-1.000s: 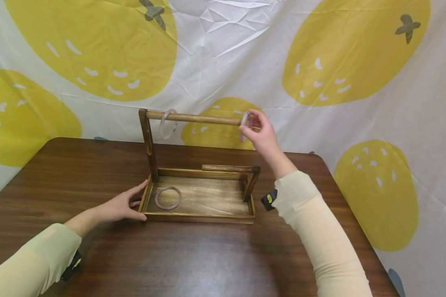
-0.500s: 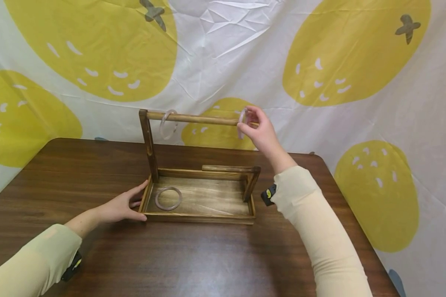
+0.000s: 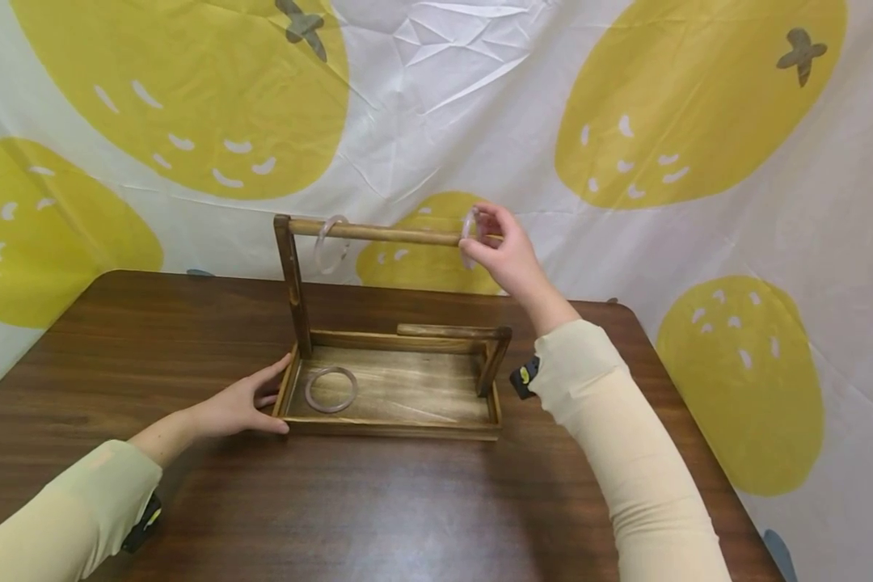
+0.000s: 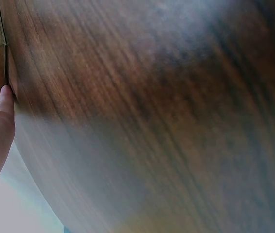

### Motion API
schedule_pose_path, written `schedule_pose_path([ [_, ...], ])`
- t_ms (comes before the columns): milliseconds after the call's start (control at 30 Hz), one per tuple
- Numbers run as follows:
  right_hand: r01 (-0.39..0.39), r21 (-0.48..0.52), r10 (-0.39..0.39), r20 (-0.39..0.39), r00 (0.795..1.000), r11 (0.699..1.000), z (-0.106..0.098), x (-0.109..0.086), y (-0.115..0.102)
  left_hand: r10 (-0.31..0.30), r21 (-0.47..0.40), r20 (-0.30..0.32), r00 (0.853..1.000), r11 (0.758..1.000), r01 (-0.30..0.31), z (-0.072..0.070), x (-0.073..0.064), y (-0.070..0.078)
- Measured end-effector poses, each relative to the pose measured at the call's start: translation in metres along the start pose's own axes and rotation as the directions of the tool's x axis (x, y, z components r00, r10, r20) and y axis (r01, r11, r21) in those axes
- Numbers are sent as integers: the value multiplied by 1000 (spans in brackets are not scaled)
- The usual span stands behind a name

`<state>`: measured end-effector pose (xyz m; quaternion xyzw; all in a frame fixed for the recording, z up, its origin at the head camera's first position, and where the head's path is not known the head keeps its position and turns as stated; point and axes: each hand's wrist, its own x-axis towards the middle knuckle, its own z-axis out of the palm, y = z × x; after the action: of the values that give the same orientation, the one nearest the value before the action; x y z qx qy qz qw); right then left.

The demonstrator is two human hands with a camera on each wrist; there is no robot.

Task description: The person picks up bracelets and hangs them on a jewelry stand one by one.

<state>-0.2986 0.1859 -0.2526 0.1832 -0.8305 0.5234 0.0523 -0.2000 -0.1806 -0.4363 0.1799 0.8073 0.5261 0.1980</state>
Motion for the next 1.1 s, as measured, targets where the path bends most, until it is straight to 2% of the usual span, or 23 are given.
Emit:
schedule_pose_path([
  [333,44,18,-44,18,999,999,6,4,-5,-2,-7,-2,1000,1000,2,0,1,-2],
  [1100,130,-113,-121,83,989,985,15,11,-11,7,-14,-3,1000,1000,-7,0,1,-2],
])
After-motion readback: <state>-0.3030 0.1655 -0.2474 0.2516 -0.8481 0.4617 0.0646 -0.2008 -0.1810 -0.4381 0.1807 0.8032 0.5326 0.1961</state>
